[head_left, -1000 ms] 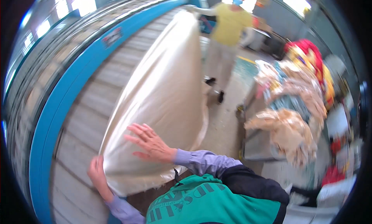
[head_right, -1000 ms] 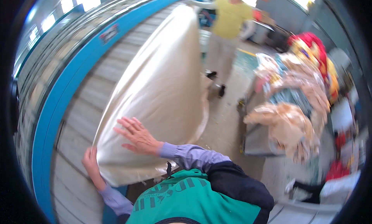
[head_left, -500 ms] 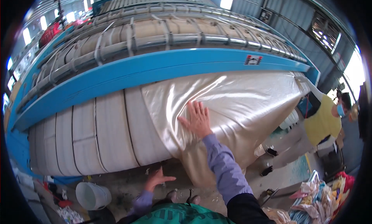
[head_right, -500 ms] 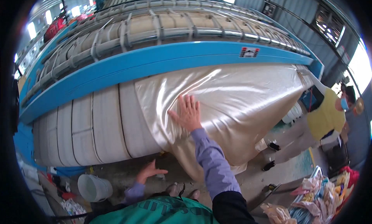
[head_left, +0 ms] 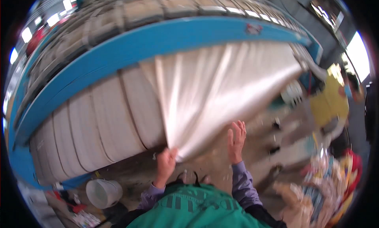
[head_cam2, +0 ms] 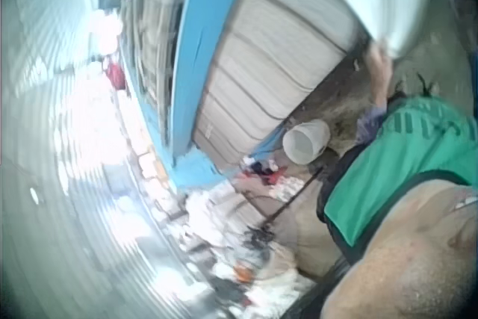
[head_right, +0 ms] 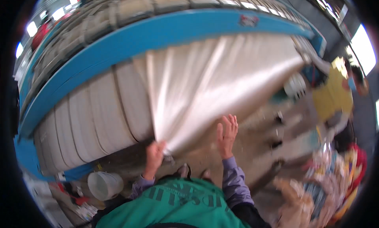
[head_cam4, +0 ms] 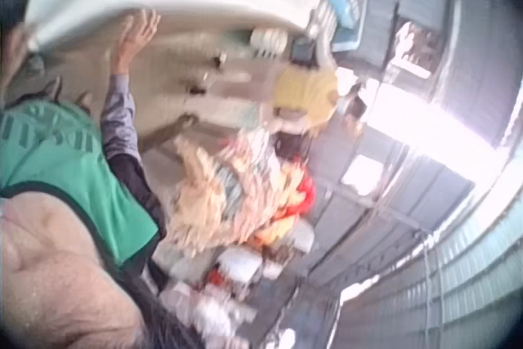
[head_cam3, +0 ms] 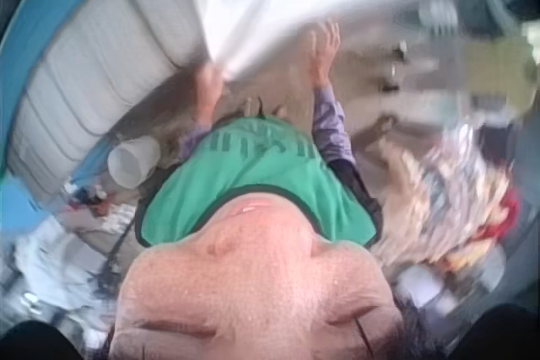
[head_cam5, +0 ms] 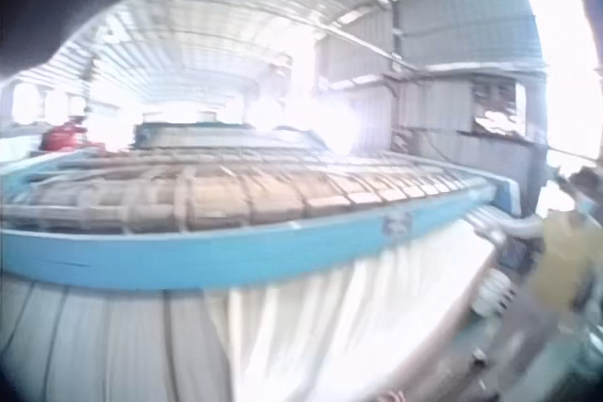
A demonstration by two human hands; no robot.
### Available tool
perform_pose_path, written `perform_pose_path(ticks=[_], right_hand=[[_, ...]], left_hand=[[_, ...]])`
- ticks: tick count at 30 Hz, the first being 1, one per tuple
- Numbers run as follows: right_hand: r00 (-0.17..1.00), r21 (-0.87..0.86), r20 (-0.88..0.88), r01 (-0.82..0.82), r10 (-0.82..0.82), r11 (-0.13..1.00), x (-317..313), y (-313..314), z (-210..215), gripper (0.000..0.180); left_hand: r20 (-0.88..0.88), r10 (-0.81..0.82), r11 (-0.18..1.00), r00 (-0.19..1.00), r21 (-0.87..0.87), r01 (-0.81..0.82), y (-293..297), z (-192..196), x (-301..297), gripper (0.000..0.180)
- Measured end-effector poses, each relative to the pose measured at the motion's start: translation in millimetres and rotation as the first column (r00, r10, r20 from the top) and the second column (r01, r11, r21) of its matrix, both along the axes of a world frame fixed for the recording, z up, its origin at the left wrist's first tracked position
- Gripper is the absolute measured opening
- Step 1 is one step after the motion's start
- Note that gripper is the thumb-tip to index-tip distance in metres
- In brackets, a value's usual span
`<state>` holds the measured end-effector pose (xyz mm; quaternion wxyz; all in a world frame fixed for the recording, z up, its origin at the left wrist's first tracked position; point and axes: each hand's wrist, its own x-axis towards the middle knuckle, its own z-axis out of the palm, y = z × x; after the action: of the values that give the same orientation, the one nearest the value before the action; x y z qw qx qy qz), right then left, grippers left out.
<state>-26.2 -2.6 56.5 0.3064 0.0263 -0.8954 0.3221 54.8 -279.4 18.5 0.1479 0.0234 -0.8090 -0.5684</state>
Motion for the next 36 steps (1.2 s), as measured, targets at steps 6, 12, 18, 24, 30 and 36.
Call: perform_pose_path(ticks=[6, 12, 18, 24, 30, 36], right_hand=[[0.868, -0.074, 0.337, 0.41, -0.364, 0.909, 169, 100, -78, 0.029], [0.713, -0.142, 0.3, 0.69, -0.633, 0.71, 265, 139, -107, 0.027], [0.535, -0.215, 0.278, 0.844, -0.798, 0.491, 339, 180, -100, 0.027], [0.241, -0.182, 0.232, 0.962, -0.942, 0.202, 427, 237, -63, 0.026], [0.04, -0.241, 0.013, 0.97, -0.999, 0.035, 516, 330, 8, 0.017], [-0.048, -0.301, -0.074, 0.953, -0.996, -0.024, 574, 447, 61, 0.03]], left_hand=[[-0.461, 0.269, 0.93, 0.846, -0.103, -0.353, -2, 89, -43, 0.028], [-0.246, -0.291, 0.951, 0.925, 0.029, 0.307, 58, 78, -70, 0.026], [0.068, -0.815, 0.579, 0.576, 0.034, 0.815, 185, 59, -61, 0.026], [0.128, -0.952, 0.285, 0.277, 0.051, 0.957, 316, 45, -34, 0.026], [0.2, -0.967, 0.172, 0.158, 0.056, 0.983, 457, 45, 12, 0.024], [0.112, -0.977, 0.178, 0.181, -0.029, 0.984, 551, 60, 37, 0.019]])
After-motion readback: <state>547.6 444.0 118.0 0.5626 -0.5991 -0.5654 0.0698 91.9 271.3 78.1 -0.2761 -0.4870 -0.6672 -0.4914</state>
